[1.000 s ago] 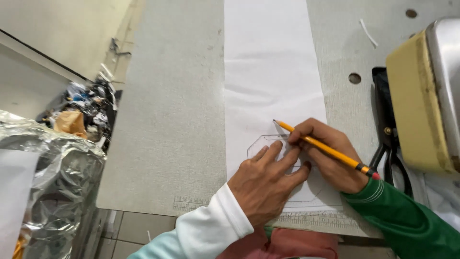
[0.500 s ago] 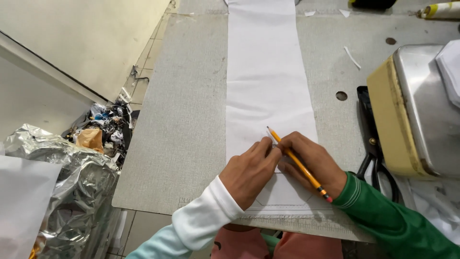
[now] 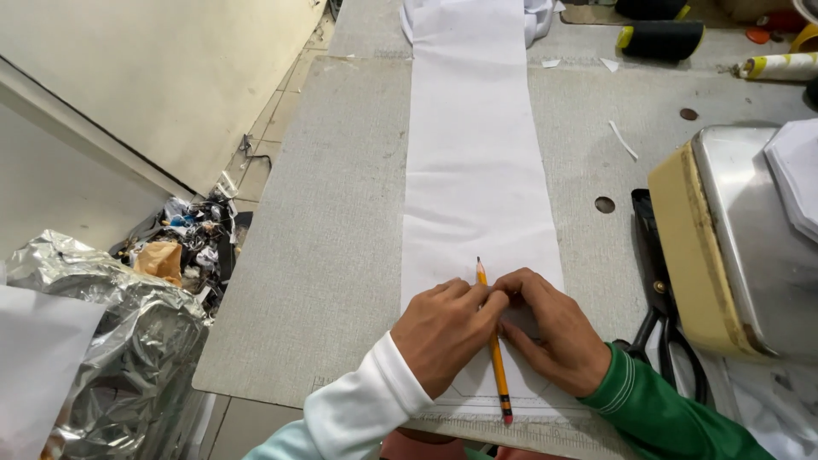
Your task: The person places a paper pattern on a long strip of white fabric and uses a pencil to trace the outline. They adjust the pattern and fabric as needed to complete the tracing of the shape.
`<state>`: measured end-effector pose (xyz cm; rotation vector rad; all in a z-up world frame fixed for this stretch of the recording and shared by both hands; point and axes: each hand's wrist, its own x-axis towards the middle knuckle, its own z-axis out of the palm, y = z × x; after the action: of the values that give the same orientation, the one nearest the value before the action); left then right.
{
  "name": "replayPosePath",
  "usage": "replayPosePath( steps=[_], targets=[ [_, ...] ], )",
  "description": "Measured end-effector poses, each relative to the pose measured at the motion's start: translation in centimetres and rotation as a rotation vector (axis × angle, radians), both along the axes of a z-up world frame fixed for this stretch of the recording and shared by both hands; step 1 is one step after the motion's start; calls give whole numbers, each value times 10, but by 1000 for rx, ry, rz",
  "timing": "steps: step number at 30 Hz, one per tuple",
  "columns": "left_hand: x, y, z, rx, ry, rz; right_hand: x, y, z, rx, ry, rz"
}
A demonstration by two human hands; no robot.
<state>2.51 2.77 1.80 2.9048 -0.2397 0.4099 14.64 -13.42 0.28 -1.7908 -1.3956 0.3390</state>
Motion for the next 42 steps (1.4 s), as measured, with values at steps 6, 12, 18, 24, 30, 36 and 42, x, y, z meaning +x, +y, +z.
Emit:
replayPosePath(
  steps=[6,12,18,24,30,36,42],
  targets=[
    [1,-3,-15,168,-121,-59,3,-5,-12,-73,14,-55],
    [-1,-11,-13,206,-166,-75,4,-2,-10,-28,-71,-25],
    [-4,-14,-15,191,-365,1,3,-1,-3,-9,-76,-5],
    [-6,-9,-14,129,-347,-55,1,0,-2,4,-51,-9],
    [-12,1,-7,171,-422,-62,0,1,3,9,-90,-6],
    [-46,46,9,-44,-412,-14,-1,-1,-5,-8,-195,39],
    [-59,46,20,-601,-421,241,-2,-1,-10,17,-292,93]
  ],
)
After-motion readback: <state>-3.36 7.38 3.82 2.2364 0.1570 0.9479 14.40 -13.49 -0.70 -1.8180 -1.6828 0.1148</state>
